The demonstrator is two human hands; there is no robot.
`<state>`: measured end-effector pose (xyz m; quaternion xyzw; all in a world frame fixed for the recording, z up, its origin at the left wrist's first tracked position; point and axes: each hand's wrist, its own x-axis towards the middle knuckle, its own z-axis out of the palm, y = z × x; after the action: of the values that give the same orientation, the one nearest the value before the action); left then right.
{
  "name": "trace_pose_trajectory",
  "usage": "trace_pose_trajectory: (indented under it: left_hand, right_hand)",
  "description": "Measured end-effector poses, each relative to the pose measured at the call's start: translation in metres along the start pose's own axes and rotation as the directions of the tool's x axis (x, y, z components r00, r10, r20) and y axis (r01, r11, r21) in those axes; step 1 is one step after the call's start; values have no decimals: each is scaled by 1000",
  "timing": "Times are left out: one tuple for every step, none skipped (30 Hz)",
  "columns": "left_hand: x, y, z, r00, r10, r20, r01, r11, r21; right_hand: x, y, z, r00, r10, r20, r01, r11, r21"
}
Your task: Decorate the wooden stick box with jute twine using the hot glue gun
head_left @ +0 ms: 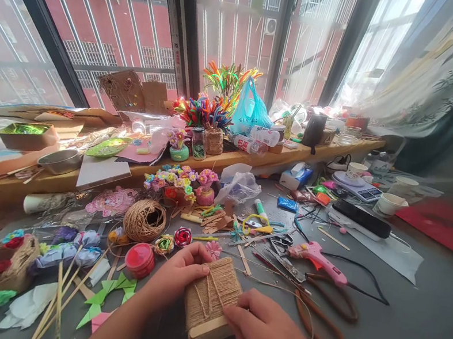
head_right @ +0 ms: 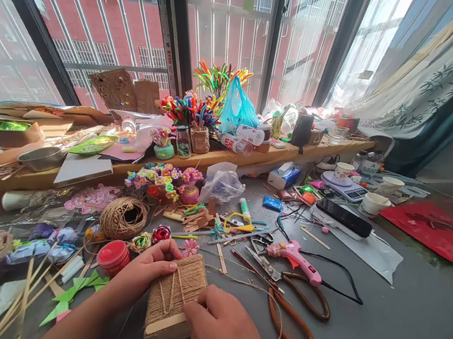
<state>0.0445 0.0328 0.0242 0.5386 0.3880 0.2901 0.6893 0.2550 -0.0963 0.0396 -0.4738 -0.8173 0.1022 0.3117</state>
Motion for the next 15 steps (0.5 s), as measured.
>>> trace_pose_trajectory:
  left_hand:
    - [0,0,1,1000,-1,-6,1,1000,9]
    - [1,1,1,1000,0,-14,1,1000,21]
    - [1,2,2,1000,1,-24,0,999,36]
    - [1,3,3,999,4,-37,-2,999,54]
    - [0,5,4,999,9,-49,-6,997,71]
    - [-1,8,5,998,14,-59,-9,996,89]
    - [-1,11,7,998,19,-65,-12,994,106]
    - [-3,14,8,997,23,-69,-14,992,122]
    - [-4,17,10,997,25,-70,-16,990,137]
    - [-5,19,11,997,28,-70,-17,988,152]
    - [-6,21,13,997,31,-73,-18,986,167]
    - [-7,23,14,996,34,-77,-20,983,180]
    - [-8,23,15,996,37,-83,-20,981,191]
    - [-8,23,15,995,38,-90,-19,980,199]
    - [-8,22,15,995,37,-98,-17,979,203]
  right_hand:
    - [-1,1,0,1000,3,1,-3,1000,2]
    - [-2,1,0,1000,6,6,-6,1000,4]
    - [-2,2,0,1000,6,12,-6,1000,5]
    - [-2,3,-1,1000,2,18,-2,1000,4]
    - [-2,5,-2,1000,-5,28,5,1000,4]
    - [-2,6,-4,999,-14,42,14,1000,4]
    - [-2,7,-5,998,-25,60,25,1000,2]
    - [-1,7,-6,996,-36,78,36,999,-3]
    - [-1,8,-8,994,-46,95,47,999,-13]
    - [0,8,-9,993,-55,108,58,998,-27]
    - [0,7,-10,991,-62,117,67,997,-45]
    - [0,7,-10,990,-69,124,77,995,-61]
    - [0,6,-11,989,-79,128,88,994,-70]
    - [0,6,-11,988,-88,127,98,992,-73]
    - [-1,6,-10,988,-96,124,105,992,-70]
